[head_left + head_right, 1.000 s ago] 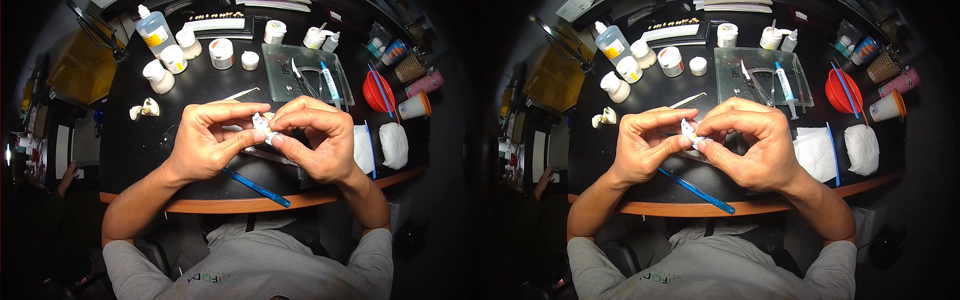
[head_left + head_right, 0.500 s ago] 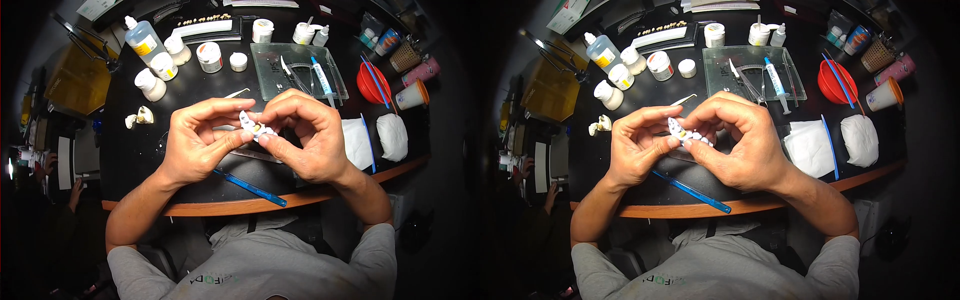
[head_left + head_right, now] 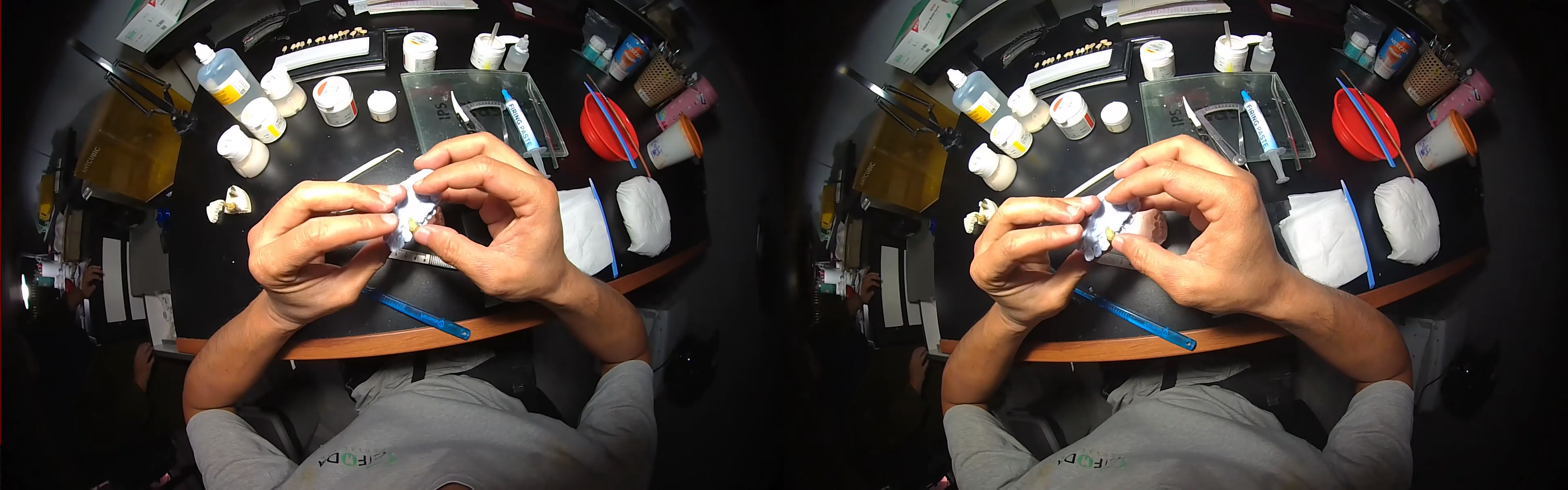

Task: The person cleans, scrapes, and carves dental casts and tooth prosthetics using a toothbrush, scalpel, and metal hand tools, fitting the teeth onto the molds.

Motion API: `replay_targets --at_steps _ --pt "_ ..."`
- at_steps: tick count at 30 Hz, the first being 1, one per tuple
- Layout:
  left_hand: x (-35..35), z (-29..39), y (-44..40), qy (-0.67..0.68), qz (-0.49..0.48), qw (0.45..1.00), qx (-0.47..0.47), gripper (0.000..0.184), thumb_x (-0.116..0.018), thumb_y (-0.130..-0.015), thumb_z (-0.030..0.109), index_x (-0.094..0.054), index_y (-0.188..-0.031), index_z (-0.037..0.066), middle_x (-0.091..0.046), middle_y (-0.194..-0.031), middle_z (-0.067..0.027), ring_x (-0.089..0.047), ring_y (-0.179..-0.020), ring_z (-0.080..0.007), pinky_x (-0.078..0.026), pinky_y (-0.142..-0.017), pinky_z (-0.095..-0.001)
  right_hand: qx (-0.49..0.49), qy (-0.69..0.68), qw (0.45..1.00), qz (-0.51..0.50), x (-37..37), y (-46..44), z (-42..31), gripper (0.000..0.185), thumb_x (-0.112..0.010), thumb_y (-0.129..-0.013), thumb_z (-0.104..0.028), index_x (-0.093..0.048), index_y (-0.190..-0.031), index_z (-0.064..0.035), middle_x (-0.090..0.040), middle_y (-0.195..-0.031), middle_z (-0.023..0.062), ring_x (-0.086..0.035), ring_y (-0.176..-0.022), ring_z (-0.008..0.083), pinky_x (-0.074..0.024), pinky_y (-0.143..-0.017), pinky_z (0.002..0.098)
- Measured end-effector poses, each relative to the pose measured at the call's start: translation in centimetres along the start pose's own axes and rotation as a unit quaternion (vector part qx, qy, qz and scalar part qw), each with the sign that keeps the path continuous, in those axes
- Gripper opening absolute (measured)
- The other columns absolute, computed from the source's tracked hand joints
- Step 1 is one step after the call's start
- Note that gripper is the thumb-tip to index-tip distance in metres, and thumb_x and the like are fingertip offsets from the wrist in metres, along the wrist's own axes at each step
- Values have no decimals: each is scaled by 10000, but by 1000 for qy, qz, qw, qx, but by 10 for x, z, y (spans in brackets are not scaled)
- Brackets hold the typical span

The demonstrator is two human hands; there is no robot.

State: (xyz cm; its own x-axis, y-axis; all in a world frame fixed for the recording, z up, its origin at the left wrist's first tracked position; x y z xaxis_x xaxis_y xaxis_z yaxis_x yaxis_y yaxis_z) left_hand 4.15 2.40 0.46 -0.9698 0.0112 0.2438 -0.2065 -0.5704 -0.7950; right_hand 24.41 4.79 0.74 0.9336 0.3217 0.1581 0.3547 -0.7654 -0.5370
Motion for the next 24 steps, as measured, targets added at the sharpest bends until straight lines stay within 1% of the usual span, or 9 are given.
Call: replay_targets --at_steps 3,10,13,16,19,22,24 --pt "0 -2 0 16 -1 1000 -3 341 -884 -707 -119 -773 -997 22 -745 -1048 -149 -789 -1003 -282 -670 -847 -360 5 4 1000 1 0 0 0 297 -823 -806 50 -756 -1093 16 -653 -1199 144 -717 -1025 159 -647 -866 278" --pt "1 0 -1 2 -18 1000 -16 283 -883 -713 -121 -770 -931 19 -725 -1048 -149 -788 -1006 -292 -675 -845 -363 12 0 1000 4 0 -1 -3 281 -816 -800 60 -751 -1072 25 -650 -1204 154 -721 -1045 175 -652 -871 293" --pt "2 1 -1 7 -18 1000 -14 277 -885 -711 -121 -770 -918 21 -720 -1060 -151 -787 -1011 -300 -678 -848 -364 12 3 999 -44 2 0 -5 389 -843 -798 100 -709 -1156 26 -602 -1298 188 -660 -1209 222 -628 -993 334" --pt "2 3 -2 3 -18 1000 -14 273 -887 -710 -120 -769 -910 24 -719 -1064 -154 -786 -1018 -304 -680 -852 -368 28 -7 999 -43 2 0 -4 379 -841 -799 101 -712 -1148 25 -600 -1301 190 -659 -1201 216 -630 -978 324" --pt "1 3 0 4 -16 1000 -24 259 -892 -711 -115 -766 -894 19 -718 -1064 -165 -783 -1024 -312 -681 -857 -376 27 0 999 -45 3 0 -4 368 -844 -792 107 -719 -1129 26 -599 -1303 190 -657 -1185 210 -628 -955 314" --pt "1 3 1 11 -22 999 -44 239 -892 -721 -110 -764 -882 10 -716 -1063 -179 -780 -1028 -327 -681 -868 -391 15 -26 999 -45 4 2 -1 338 -848 -785 109 -733 -1092 26 -607 -1288 189 -659 -1152 196 -613 -931 315" --pt "0 3 2 9 -26 998 -55 225 -890 -730 -108 -764 -878 5 -715 -1063 -186 -779 -1026 -336 -682 -874 -402 20 1 998 -54 6 1 -1 321 -846 -782 111 -740 -1073 26 -612 -1275 188 -662 -1133 196 -599 -931 318"
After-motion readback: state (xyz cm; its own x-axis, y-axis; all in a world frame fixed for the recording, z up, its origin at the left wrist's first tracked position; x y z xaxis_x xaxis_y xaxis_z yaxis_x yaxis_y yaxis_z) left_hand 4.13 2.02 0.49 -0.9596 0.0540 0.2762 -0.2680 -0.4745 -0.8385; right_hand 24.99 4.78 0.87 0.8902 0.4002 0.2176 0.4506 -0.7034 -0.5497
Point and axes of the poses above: each hand's wrist, its own y-axis away from the middle knuckle, its own x-axis out of the back of the hand, z = x × y, the point moved 4 cm from there along -y, towards the middle knuckle
